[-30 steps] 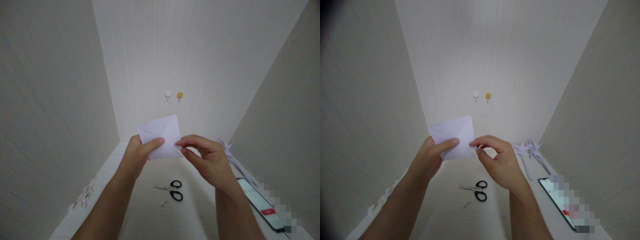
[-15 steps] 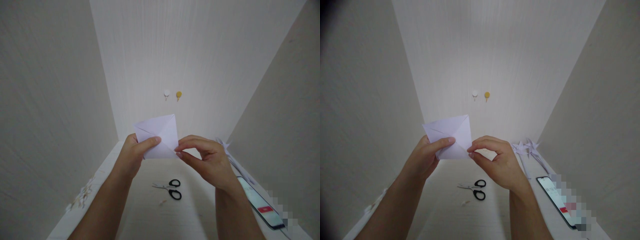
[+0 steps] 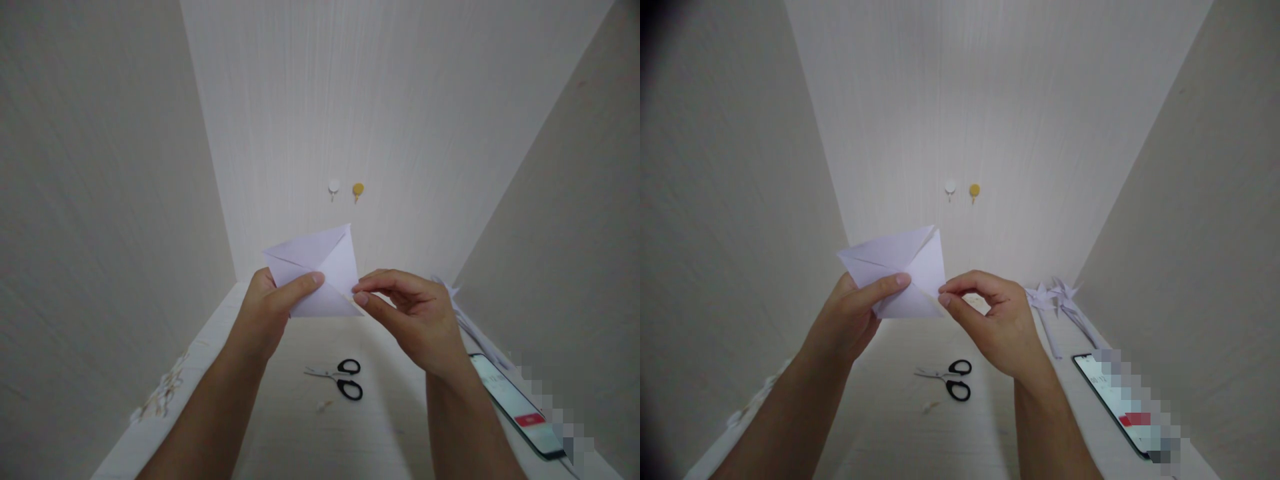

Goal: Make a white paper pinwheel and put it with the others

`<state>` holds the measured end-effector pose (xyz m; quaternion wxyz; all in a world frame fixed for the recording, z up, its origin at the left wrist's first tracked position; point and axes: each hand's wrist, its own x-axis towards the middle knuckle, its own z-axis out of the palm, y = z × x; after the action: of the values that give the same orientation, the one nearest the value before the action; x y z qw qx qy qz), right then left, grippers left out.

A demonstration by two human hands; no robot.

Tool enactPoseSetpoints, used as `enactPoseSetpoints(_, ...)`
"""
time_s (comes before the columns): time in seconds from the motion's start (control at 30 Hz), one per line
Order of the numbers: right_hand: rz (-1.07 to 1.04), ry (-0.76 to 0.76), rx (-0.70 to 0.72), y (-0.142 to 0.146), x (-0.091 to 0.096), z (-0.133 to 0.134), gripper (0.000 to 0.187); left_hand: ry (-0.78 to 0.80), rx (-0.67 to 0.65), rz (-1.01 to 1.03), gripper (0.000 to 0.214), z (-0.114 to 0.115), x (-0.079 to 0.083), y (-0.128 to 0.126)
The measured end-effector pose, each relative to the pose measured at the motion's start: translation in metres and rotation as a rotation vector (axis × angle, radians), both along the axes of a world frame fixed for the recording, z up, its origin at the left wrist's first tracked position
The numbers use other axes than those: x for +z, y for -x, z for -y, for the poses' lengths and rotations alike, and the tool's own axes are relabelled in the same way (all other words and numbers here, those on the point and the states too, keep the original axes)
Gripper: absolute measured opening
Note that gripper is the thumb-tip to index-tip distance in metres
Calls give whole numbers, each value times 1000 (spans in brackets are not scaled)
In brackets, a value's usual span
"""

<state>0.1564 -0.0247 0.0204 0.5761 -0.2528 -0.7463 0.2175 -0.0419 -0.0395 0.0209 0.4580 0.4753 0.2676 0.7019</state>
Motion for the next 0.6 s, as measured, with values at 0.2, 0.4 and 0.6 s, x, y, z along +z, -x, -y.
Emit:
enactPoseSetpoints(0.2,-11,7,25,0,0,0,3,-19,33,6,31,-1,-1,-1)
enactPoseSetpoints(0.4,-20,19,6,2,0,1,5,-4,27,18,32,1,0,-2)
enactPoseSetpoints(0.6,-39,10,6,2,2,2,4,-25,32,21,31,0,-1,-2)
